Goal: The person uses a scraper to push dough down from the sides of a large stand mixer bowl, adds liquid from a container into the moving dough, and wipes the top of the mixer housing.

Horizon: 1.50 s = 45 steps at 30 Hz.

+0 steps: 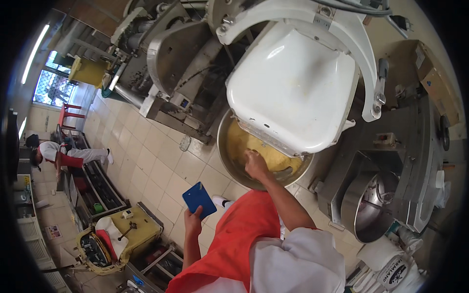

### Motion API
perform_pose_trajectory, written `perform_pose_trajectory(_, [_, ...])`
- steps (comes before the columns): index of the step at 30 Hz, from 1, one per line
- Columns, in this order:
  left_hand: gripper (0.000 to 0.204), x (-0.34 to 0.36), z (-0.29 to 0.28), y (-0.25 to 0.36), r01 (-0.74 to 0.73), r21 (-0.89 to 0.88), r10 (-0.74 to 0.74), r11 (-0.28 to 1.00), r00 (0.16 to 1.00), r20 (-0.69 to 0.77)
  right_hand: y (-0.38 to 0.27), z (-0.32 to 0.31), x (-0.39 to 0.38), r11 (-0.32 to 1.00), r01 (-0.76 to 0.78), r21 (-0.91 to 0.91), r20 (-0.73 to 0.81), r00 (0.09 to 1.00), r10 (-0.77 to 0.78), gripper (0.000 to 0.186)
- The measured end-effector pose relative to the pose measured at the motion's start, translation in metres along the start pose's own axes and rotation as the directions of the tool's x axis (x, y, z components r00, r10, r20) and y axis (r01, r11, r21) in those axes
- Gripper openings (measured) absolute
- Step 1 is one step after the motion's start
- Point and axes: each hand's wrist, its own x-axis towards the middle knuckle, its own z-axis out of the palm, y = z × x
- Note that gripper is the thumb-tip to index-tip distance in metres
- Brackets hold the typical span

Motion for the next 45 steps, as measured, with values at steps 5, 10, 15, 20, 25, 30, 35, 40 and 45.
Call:
perform_pose_trajectory(5, [0.017,0.02,0.038,0.03,-0.449,0.569,0.481,0.689,0.87,0.104,-0.083,0.03,-0.012,0.976,0.196,0.096,0.255,0.943,-0.215,0.106])
perform_pose_trajectory(10, [0.023,0.008,0.085,0.074,-0.645,0.482,0.526,0.593,0.763,0.375,-0.129,0.042,-0.03,0.842,0.1,0.53,0.114,0.976,-0.187,0.127])
perform_pose_trajectory(15, [0.041,-0.013,0.059,0.103,-0.734,0.654,0.525,0.182,0.635,0.566,-0.172,-0.033,-0.04,0.969,0.247,-0.021,-0.019,0.969,-0.248,0.124])
perform_pose_trajectory(20, [0.051,-0.031,0.094,0.142,-0.787,0.556,0.666,0.269,0.569,0.483,-0.168,-0.046,-0.047,0.893,0.212,-0.397,0.21,0.968,-0.137,0.11])
perform_pose_trajectory(25, [0.035,0.005,0.109,0.109,-0.756,0.623,0.447,0.2,0.637,0.628,-0.123,-0.002,-0.066,0.815,0.366,-0.449,0.298,0.921,-0.249,0.088])
perform_pose_trajectory(30, [0.025,0.02,0.111,0.084,-0.631,0.653,0.289,0.419,0.774,0.563,-0.109,0.014,-0.08,0.848,0.334,-0.412,0.249,0.936,-0.248,0.087])
perform_pose_trajectory(35, [0.021,0.03,0.102,0.078,-0.615,0.664,0.165,0.424,0.774,0.611,-0.132,0.001,-0.086,0.778,0.335,-0.532,0.499,0.866,-0.032,0.096])
perform_pose_trajectory(40, [0.02,0.014,0.102,0.102,-0.495,0.568,-0.134,0.657,0.665,0.735,-0.112,-0.002,-0.066,0.829,0.235,-0.507,0.321,0.945,-0.071,0.099])
perform_pose_trajectory(45, [0.024,0.031,0.107,0.087,-0.38,0.39,0.1,0.838,0.811,0.576,-0.08,-0.013,-0.062,0.868,0.015,-0.496,0.113,0.992,0.048,0.112])
